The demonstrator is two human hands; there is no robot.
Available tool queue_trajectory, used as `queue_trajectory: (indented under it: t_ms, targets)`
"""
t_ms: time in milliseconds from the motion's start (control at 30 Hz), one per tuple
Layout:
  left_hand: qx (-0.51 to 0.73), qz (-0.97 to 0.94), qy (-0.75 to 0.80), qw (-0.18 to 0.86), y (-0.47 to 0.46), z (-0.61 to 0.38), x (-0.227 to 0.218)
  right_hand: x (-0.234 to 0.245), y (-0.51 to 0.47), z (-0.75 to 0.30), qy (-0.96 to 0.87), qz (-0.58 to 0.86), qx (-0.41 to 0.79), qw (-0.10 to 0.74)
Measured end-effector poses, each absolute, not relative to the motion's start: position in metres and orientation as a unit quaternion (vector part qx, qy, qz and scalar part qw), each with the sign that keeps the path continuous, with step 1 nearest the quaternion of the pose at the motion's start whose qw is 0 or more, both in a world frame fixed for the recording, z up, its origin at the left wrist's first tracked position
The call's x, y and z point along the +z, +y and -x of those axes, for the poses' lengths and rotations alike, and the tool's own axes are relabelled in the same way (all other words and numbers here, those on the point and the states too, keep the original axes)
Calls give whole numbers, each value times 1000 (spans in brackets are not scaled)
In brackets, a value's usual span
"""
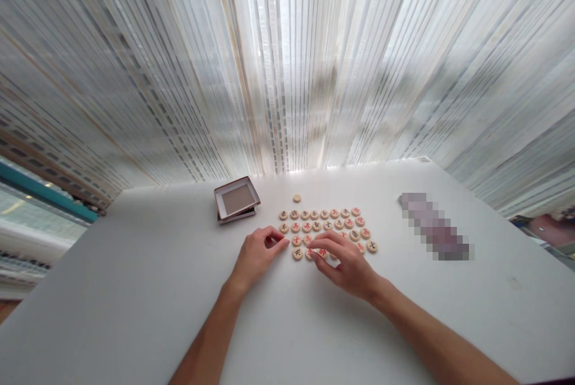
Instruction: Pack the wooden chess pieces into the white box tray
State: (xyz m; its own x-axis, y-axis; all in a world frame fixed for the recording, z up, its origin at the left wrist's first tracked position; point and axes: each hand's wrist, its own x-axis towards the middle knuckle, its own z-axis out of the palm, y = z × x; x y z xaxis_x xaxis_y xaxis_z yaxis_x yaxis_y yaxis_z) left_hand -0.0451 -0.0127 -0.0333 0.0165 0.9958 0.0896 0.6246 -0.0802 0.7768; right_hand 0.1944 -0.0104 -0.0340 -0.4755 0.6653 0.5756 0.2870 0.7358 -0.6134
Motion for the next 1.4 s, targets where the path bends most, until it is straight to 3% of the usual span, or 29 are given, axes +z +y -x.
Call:
queue_trajectory:
  t_ms: [467,1400]
  targets:
    - [318,-682,624,209,-11,43,-38,-31,-11,-193,-833,288,223,416]
    - [298,-705,596,243,-14,50,-36,-30,4,-204,-810,328,183,450]
